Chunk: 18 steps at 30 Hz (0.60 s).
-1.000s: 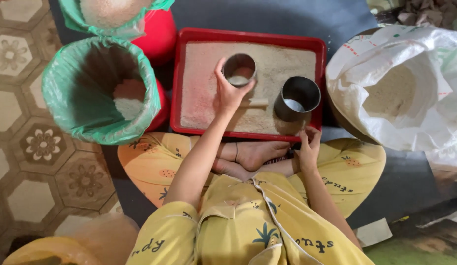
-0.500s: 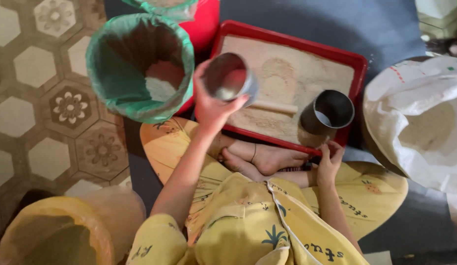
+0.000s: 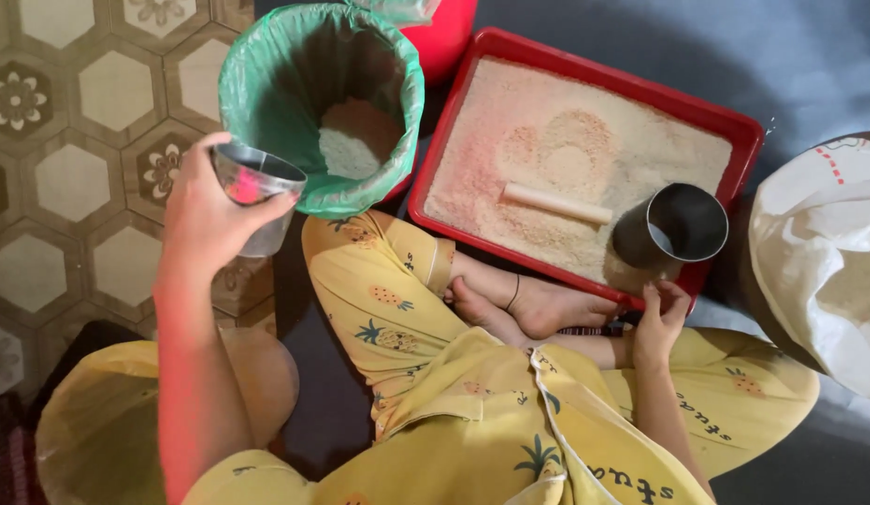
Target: Scooping and transferring grain between bags and a tray using metal cups and a wooden stick.
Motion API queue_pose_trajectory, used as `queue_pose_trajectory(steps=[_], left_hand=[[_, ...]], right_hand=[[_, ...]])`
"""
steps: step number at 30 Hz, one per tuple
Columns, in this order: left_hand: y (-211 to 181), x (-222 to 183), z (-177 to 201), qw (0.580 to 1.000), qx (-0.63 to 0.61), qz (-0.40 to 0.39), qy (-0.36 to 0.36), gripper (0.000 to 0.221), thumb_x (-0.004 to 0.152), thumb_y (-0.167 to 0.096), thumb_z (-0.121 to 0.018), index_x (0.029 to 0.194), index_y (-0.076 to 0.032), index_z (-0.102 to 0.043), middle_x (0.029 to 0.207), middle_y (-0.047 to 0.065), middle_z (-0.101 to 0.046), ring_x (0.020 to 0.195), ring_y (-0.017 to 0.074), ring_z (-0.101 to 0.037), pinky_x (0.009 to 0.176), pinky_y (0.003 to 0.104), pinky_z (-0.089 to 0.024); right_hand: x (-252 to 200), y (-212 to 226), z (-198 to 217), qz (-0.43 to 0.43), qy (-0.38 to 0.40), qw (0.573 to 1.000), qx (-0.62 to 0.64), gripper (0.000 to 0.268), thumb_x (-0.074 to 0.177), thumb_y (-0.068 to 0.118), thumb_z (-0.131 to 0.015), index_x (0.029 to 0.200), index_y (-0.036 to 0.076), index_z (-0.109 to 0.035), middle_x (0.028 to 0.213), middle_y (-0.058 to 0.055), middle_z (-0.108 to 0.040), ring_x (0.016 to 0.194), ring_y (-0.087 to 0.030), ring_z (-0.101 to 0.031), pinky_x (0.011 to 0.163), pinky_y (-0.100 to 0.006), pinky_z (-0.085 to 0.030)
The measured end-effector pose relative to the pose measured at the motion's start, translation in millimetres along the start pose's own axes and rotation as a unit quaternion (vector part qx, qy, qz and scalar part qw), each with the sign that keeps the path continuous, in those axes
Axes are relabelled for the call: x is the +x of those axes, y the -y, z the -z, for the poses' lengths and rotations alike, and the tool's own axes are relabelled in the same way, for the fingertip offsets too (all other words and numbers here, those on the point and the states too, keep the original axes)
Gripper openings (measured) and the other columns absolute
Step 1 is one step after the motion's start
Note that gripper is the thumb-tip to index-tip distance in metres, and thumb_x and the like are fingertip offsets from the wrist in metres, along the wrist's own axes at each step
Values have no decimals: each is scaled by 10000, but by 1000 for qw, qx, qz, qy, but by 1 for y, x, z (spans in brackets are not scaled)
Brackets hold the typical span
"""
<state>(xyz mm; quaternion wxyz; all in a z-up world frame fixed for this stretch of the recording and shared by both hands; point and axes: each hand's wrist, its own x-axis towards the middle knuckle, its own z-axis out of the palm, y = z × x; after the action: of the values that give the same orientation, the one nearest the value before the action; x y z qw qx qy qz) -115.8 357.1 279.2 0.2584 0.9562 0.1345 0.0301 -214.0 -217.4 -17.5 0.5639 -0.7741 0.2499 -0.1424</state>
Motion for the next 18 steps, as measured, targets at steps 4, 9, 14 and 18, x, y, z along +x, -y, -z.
queue_pose_trajectory(steps=[4, 9, 14, 18], left_hand=[[-27, 27, 15, 985, 64, 77, 138, 1028, 759, -548, -862, 1495, 1, -401, 1259, 360, -606, 1036, 497, -655, 861, 594, -525], [-35, 64, 23, 951, 167, 87, 247, 1055, 695, -589, -790, 1511, -26, -427, 1232, 242, -682, 995, 398, -707, 831, 501, -537], [-47, 93, 22, 902, 294, 96, 300, 919, 605, -495, -889, 1305, 33, -612, 1147, 263, -734, 909, 432, -730, 755, 510, -577], [-27, 120, 18, 928, 305, 35, 210, 1066, 476, -432, -986, 1344, 30, -574, 1196, 280, -700, 966, 476, -711, 767, 591, -591]], right_hand=[[0, 6, 4, 13, 29, 999, -26, 276, 1061, 179, -642, 1265, 41, -517, 1181, -130, -571, 1092, -229, -540, 1025, -363, -426], [-1, 11, 7, 19, 56, 998, -38, 289, 1055, 151, -592, 1279, 1, -488, 1223, -155, -574, 1091, -233, -552, 987, -329, -441], [-3, 13, 9, 6, 52, 998, -32, 291, 1052, 172, -595, 1266, 1, -497, 1221, -146, -573, 1087, -225, -547, 989, -322, -437], [-2, 16, 8, -2, 60, 998, -21, 288, 1039, 167, -581, 1260, 2, -500, 1214, -155, -595, 1101, -237, -564, 999, -324, -440]])
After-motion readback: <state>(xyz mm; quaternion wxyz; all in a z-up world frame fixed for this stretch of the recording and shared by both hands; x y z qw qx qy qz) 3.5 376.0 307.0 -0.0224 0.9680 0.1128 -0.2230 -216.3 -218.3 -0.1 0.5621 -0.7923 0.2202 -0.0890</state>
